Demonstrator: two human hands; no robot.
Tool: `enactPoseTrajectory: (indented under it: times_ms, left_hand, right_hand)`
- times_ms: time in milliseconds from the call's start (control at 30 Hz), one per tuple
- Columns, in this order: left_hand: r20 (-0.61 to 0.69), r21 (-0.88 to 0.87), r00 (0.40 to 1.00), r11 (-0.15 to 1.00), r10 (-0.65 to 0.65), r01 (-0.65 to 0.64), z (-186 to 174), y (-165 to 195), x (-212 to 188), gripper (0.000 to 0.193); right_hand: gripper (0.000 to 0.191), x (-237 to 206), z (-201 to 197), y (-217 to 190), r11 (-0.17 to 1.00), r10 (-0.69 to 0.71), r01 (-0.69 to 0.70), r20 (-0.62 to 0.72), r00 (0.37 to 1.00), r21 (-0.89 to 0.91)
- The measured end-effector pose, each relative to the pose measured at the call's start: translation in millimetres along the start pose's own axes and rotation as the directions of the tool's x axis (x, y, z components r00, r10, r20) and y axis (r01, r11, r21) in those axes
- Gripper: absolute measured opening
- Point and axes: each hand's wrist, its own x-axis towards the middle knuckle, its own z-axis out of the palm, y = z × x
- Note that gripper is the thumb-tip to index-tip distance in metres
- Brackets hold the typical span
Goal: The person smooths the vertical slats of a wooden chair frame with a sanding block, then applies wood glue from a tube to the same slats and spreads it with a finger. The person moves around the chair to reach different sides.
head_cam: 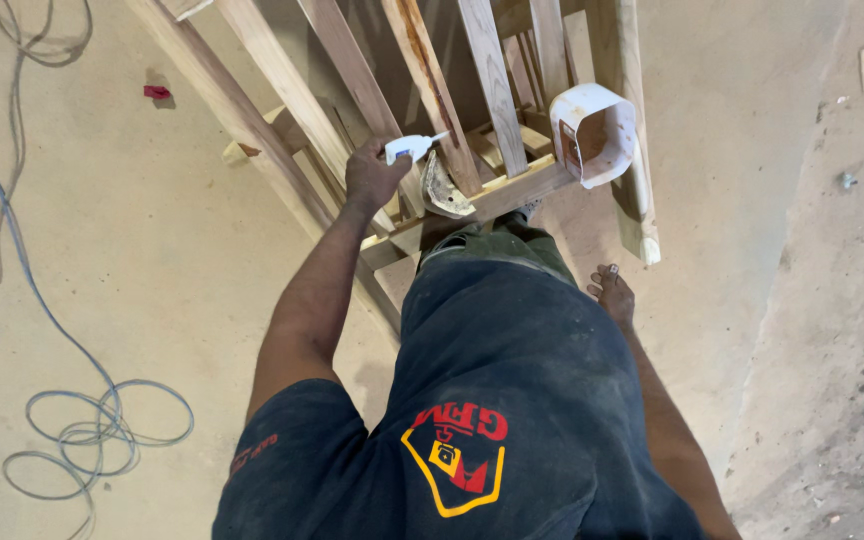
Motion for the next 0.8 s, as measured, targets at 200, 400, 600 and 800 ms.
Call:
enactPoseTrajectory:
  times_ms: [200,400,600,800]
  left_hand:
    - [0.022,0.008,0.999,0.999,-0.036,0.036,-0.6,-3.3,-1.4,0.040]
    - [0.187,-0.624,0.982,0.767,-0.041,0.151,3.2,-5.5,-10.8,0.036]
    - [0.432,-0.752,0.895,0.592,0.112,0.289,17.9,7.5,-35.3,0.054]
    - [0.476,-0.752,0.870,0.573,0.132,0.325,38.7,26.3,-56.8,0.054]
  right_hand:
    - [0.076,-1.3,2.0,-3.9,1.000,-0.029,0.029,0.021,0.999,0.008]
    - [0.073,0.9,9.4,-17.7,0.996,-0.062,0.065,0.049,0.997,-0.056]
    - [0.068,14.7,31.7,-61.0,0.989,-0.068,0.084,0.132,0.989,-0.119]
    - [0.074,21.4,65.3,-125.9,0.993,-0.079,0.097,0.218,0.973,-0.073]
